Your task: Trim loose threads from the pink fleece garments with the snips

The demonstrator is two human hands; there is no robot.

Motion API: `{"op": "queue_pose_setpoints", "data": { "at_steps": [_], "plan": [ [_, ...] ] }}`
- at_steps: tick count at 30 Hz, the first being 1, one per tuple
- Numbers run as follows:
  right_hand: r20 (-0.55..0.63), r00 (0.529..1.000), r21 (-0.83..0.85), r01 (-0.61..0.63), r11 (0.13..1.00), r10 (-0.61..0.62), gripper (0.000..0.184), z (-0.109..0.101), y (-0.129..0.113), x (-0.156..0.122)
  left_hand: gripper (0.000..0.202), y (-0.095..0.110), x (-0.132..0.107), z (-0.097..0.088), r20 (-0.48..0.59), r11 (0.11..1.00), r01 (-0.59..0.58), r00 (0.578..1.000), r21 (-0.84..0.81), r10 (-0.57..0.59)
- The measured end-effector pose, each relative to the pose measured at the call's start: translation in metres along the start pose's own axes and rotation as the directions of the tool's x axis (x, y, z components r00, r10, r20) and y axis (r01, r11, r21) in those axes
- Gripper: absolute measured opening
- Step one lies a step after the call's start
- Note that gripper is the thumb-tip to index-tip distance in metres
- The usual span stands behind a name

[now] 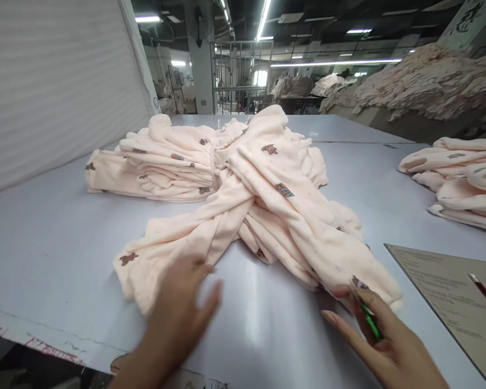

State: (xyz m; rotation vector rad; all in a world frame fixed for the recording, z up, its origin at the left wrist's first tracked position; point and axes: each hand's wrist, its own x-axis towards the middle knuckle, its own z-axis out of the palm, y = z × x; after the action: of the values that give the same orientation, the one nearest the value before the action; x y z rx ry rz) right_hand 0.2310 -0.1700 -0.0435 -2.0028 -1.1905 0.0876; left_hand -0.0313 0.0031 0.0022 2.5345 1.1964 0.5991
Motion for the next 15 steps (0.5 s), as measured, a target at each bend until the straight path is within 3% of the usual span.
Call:
{"op": "queue_pose_setpoints", "data": {
  "at_steps": [2, 3, 5, 7, 9, 11, 15],
  "plan": [
    [0.158, 0.985, 0.025, 0.062, 0.998, -0.066, 0.031, 0.014, -0.009, 0.006, 0.027, 0.041, 0.025, 0.041, 0.278, 0.962, 0.032, 0.959, -0.271, 0.047],
    [0.209, 0.974, 0.031, 0.086, 0.996, -0.091, 0.03, 0.021, -0.013, 0.01, 0.029, 0.055, 0.039, 0.061, 0.279, 0.923, 0.138, 0.96, -0.359, -0.035],
    [0.23, 0.966, 0.026, 0.118, 0.993, -0.12, 0.029, 0.032, -0.018, 0.016, 0.043, 0.068, 0.068, 0.096, 0.217, 0.881, 0.184, 0.972, -0.435, -0.096],
    [0.205, 0.97, 0.009, 0.131, 0.991, -0.13, 0.027, 0.037, -0.018, 0.023, 0.047, 0.069, 0.091, 0.115, 0.158, 0.826, 0.194, 0.979, -0.529, -0.129],
    [0.163, 0.98, -0.018, 0.121, 0.993, -0.116, 0.026, 0.037, -0.015, 0.031, 0.042, 0.065, 0.104, 0.115, 0.151, 0.739, 0.186, 0.982, -0.648, -0.115],
    [0.118, 0.99, -0.046, 0.087, 0.995, -0.081, 0.027, 0.033, -0.011, 0.039, 0.037, 0.059, 0.104, 0.101, 0.187, 0.63, 0.195, 0.979, -0.752, -0.08],
    [0.074, 0.997, -0.058, 0.021, 0.998, -0.016, 0.027, 0.024, -0.001, 0.052, 0.039, 0.04, 0.07, 0.06, 0.359, 0.432, 0.337, 0.933, -0.837, -0.032]
  ]
}}
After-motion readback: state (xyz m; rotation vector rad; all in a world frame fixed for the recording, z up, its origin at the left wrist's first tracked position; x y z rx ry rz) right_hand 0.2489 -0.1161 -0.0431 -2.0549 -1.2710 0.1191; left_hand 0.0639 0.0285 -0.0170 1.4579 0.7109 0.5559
